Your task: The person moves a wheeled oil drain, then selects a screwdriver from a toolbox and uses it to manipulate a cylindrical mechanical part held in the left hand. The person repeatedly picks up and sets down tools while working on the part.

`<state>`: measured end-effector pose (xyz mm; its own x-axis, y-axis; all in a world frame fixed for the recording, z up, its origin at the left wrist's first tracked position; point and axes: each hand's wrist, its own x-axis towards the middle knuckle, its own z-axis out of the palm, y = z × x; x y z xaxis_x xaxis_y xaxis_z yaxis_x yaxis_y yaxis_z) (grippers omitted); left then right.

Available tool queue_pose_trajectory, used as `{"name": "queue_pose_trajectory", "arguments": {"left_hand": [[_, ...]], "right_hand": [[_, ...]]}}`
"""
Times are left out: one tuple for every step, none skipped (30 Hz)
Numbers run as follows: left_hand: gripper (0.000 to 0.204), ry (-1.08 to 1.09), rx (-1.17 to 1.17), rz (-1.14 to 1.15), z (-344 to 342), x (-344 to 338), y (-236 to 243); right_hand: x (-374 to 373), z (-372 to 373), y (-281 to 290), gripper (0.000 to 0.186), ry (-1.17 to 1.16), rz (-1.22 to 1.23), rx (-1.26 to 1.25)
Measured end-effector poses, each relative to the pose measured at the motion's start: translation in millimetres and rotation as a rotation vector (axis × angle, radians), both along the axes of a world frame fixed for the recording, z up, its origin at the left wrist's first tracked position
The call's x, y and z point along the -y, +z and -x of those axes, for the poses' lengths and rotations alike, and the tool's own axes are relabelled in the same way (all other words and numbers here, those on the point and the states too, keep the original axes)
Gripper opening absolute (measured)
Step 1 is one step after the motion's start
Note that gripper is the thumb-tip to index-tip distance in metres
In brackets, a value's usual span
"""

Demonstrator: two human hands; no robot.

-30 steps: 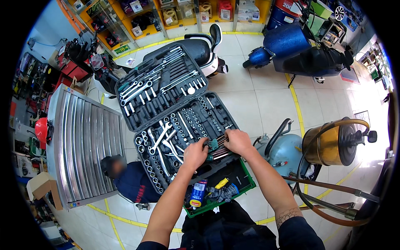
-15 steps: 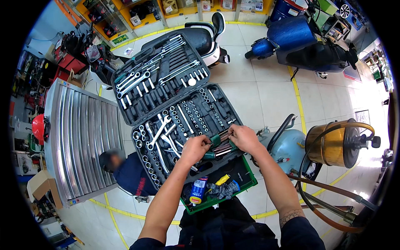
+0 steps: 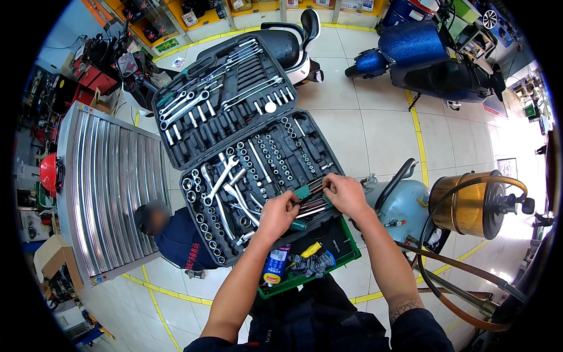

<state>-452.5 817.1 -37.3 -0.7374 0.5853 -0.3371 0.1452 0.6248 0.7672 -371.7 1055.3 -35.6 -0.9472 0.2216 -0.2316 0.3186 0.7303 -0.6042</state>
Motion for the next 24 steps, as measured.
{"name": "queue_pose_trajectory", "arguments": {"left_hand": [[0.018,-0.004,-0.043,-0.015,-2.4,2.3,-2.6],[0.017,-0.023,-0.099,-0.037,-3.6,5.2,-6.4],[0.016,-0.048,-0.143,-0.057,-2.8,6.4,-6.4],[0.016,-0.074,-0.187,-0.077,-2.0,7.6,-6.3],[0.016,-0.106,-0.218,-0.095,0.6,8.4,-6.6],[0.016,-0.136,-0.237,-0.107,2.2,8.9,-6.1],[0.016,-0.162,-0.256,-0.12,3.7,9.4,-6.2],[0.016,-0.184,-0.262,-0.128,4.7,9.8,-8.6],[0.016,-0.201,-0.261,-0.113,9.8,10.6,-6.4],[0.016,-0.219,-0.254,-0.105,12.4,8.3,-4.8],[0.015,-0.234,-0.232,-0.077,15.1,5.8,-3.2],[0.016,-0.243,-0.211,-0.059,17.6,7.7,-2.2],[0.016,-0.247,-0.19,-0.04,19.7,9.4,-1.3],[0.016,-0.255,-0.166,-0.022,21.5,11.4,-0.3],[0.016,-0.247,-0.152,-0.028,24.2,20.7,2.6],[0.016,-0.244,-0.16,-0.026,24.4,28.1,5.6],[0.016,-0.243,-0.165,-0.025,22.4,37.1,8.2],[0.016,-0.242,-0.172,-0.022,21.8,45.8,11.2],[0.016,-0.245,-0.222,-0.037,19.9,51.4,12.5],[0.016,-0.244,-0.241,-0.042,15.9,57.5,13.5],[0.016,-0.253,-0.271,-0.064,14.0,54.8,13.9],[0.016,-0.269,-0.307,-0.08,13.0,54.1,13.3],[0.016,-0.272,-0.336,-0.096,12.2,52.9,14.4],[0.015,-0.275,-0.364,-0.108,12.4,51.7,14.8]], "right_hand": [[3.5,-2.7,0.8,0.017,0.02,-0.012,-0.054],[5.3,-3.8,1.6,0.018,0.041,-0.029,-0.111],[11.1,-6.5,2.1,0.019,0.068,-0.047,-0.216],[15.2,-7.1,2.8,0.019,0.108,-0.076,-0.245],[18.3,-6.7,3.9,0.02,0.146,-0.107,-0.277],[22.1,-7.0,5.8,0.021,0.183,-0.139,-0.309],[23.1,-6.7,-2.3,0.021,0.215,-0.158,-0.296],[23.1,-5.1,-6.7,0.021,0.226,-0.165,-0.281],[25.0,-1.6,-11.2,0.022,0.238,-0.168,-0.27],[24.0,-1.2,-14.6,0.022,0.249,-0.176,-0.253],[20.5,-1.8,-19.8,0.021,0.237,-0.163,-0.267],[19.0,-0.9,-19.1,0.021,0.229,-0.155,-0.245],[16.8,0.8,-18.4,0.022,0.225,-0.148,-0.223],[15.1,1.4,-17.0,0.022,0.219,-0.141,-0.199],[16.0,5.2,-15.4,0.023,0.215,-0.143,-0.179],[16.3,8.3,-12.6,0.023,0.216,-0.13,-0.154],[18.7,8.6,-9.3,0.024,0.213,-0.117,-0.126],[20.8,10.5,-6.4,0.024,0.211,-0.104,-0.101],[22.6,12.1,-3.1,0.025,0.217,-0.092,-0.105],[22.8,11.8,-3.3,0.025,0.226,-0.091,-0.113],[19.7,11.7,-3.9,0.025,0.228,-0.094,-0.124],[20.0,11.2,-6.0,0.025,0.223,-0.088,-0.118],[21.2,10.8,-9.0,0.025,0.222,-0.078,-0.112],[21.1,10.3,-8.9,0.025,0.226,-0.053,-0.105]]}}
